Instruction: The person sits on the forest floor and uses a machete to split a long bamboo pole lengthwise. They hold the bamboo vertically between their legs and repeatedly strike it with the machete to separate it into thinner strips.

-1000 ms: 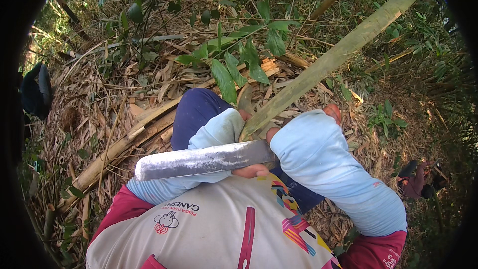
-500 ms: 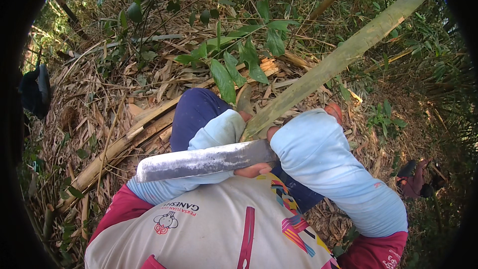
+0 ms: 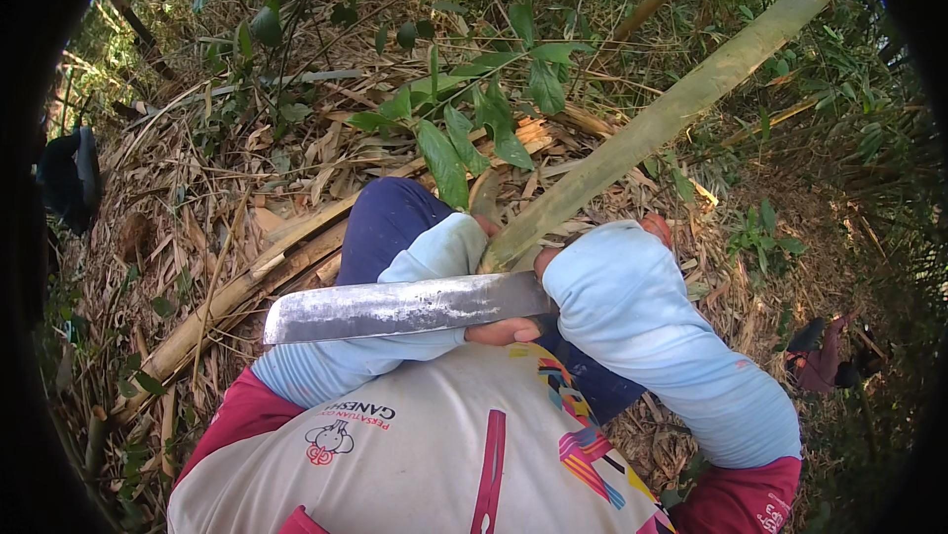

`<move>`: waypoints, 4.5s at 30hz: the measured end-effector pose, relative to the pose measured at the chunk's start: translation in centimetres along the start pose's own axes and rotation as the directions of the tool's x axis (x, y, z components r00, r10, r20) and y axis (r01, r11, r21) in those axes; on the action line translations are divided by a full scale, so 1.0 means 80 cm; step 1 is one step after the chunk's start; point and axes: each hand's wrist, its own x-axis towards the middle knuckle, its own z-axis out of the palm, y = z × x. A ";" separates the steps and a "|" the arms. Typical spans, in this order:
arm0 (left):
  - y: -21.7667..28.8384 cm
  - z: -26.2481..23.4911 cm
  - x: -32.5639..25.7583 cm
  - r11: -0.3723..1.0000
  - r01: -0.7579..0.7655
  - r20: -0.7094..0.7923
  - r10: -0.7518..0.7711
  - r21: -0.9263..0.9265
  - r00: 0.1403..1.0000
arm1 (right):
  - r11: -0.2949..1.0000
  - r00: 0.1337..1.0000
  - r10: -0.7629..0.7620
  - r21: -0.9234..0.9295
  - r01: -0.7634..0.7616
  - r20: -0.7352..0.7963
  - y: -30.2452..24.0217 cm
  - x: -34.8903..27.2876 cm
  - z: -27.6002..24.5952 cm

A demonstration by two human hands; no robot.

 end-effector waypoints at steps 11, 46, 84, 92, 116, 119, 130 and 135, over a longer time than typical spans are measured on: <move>-0.018 0.007 -0.004 0.995 0.094 0.039 -0.092 -0.042 0.995 | 0.994 0.996 0.079 -0.074 -0.076 0.046 0.001 0.014 0.010; -0.121 -0.014 0.042 0.830 0.479 -0.116 -0.467 0.287 0.877 | 0.591 0.637 0.769 0.440 -0.676 -0.055 0.175 0.128 0.055; -0.154 -0.010 0.056 0.772 0.629 0.057 -0.626 -0.095 0.777 | 0.468 0.548 0.811 0.336 -0.817 0.203 0.288 0.134 0.030; -0.141 -0.043 0.063 0.699 0.567 0.173 -0.553 -0.436 0.815 | 0.370 0.399 0.917 0.359 -0.857 0.007 0.364 0.038 0.096; -0.133 -0.074 0.009 0.719 0.501 0.089 -0.528 -0.482 0.844 | 0.285 0.367 0.913 0.922 -0.261 -0.178 0.192 -0.017 0.281; -0.112 -0.069 0.006 0.743 0.465 0.038 -0.512 -0.481 0.858 | 0.260 0.487 0.853 0.962 -0.086 -0.187 0.158 -0.002 0.258; -0.073 -0.061 -0.010 0.794 0.385 0.009 -0.432 -0.472 0.902 | 0.363 0.718 0.668 0.928 -0.085 -0.196 0.073 0.006 0.211; -0.086 -0.068 -0.021 0.789 0.311 -0.014 -0.375 -0.529 0.927 | 0.405 0.736 0.639 0.911 -0.074 -0.224 0.048 0.007 0.200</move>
